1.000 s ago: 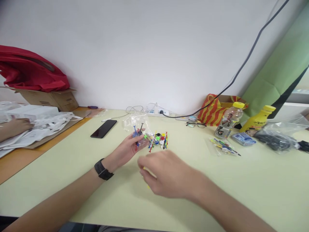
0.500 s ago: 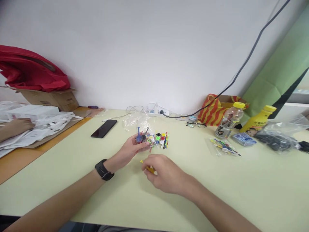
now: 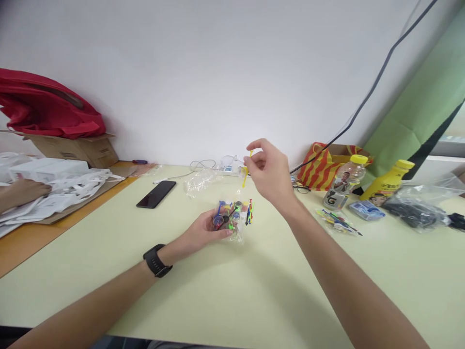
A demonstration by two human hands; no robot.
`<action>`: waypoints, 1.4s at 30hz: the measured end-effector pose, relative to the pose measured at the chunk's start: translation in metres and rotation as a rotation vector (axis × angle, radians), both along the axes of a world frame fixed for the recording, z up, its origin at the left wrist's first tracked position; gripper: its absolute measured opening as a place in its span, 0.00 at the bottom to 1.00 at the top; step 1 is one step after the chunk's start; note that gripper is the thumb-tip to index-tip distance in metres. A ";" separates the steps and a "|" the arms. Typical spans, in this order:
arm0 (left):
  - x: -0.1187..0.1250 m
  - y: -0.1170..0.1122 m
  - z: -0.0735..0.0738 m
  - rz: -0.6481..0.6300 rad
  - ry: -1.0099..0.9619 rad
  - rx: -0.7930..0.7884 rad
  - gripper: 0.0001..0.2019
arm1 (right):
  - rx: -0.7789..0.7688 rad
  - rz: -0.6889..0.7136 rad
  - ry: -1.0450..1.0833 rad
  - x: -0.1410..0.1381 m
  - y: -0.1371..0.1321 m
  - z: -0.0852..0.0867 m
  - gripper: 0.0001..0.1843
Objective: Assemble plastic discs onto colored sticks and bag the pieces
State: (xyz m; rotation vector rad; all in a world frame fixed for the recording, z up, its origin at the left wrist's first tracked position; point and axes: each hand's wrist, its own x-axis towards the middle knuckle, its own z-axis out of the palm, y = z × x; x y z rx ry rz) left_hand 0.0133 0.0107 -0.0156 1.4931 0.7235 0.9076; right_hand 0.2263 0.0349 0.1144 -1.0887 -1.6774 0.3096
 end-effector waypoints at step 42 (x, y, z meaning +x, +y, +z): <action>-0.001 -0.001 0.002 0.134 0.148 0.171 0.16 | -0.080 -0.176 -0.627 -0.002 -0.016 -0.015 0.10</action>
